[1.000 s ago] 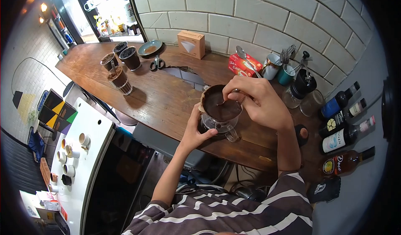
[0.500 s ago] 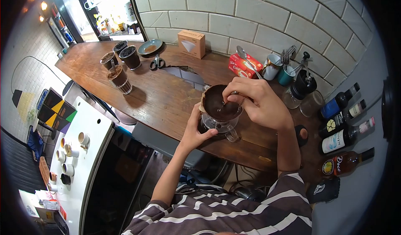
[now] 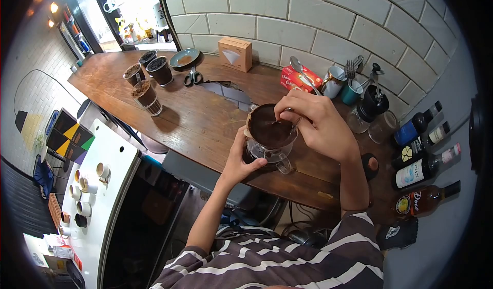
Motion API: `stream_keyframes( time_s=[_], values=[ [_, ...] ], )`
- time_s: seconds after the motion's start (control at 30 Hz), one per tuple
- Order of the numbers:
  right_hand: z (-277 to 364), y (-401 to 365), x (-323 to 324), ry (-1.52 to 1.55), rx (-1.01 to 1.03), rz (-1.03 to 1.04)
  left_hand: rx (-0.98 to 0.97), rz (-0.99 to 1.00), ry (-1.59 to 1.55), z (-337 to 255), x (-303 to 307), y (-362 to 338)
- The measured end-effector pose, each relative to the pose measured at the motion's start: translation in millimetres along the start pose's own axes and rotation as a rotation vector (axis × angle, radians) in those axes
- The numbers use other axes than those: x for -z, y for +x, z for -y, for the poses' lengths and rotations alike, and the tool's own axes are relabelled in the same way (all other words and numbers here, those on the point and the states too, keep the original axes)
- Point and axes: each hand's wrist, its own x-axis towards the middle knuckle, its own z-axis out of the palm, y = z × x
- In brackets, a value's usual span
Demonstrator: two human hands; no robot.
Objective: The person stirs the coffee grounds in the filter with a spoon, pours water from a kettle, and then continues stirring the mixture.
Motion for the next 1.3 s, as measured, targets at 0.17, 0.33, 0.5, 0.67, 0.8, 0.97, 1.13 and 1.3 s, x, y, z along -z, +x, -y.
stream_keyframes(
  time_s=[0.17, 0.33, 0.5, 0.67, 0.8, 0.97, 1.13, 1.3],
  values=[
    [0.6, 0.3, 0.1, 0.069, 0.000, 0.036, 0.001, 0.002, 0.006, 1.4, 0.5, -0.2],
    [-0.6, 0.4, 1.6, -0.007, 0.008, 0.027, 0.010, -0.004, -0.014, -0.5, -0.8, -0.2],
    [-1.0, 0.3, -0.6, 0.057, -0.004, 0.016, 0.007, 0.005, -0.009, -1.4, 0.1, 1.2],
    [-2.4, 0.3, 1.6, 0.012, 0.004, 0.076, -0.005, 0.009, 0.003, -0.2, 0.4, 0.8],
    [-1.5, 0.1, -0.7, 0.032, -0.013, 0.033, -0.002, 0.004, -0.002, -0.7, 0.0, 0.6],
    [-2.9, 0.5, 1.2, 0.019, -0.003, 0.081, 0.023, -0.002, -0.006, -1.0, -0.1, -0.1],
    [-7.2, -0.3, -4.8, 0.020, 0.026, -0.018, 0.017, 0.001, -0.006, -1.9, -0.1, 0.5],
    [-4.8, -0.3, -3.6, 0.027, 0.052, 0.036, 0.015, 0.005, -0.031, -6.7, -1.6, 1.8]
  ],
)
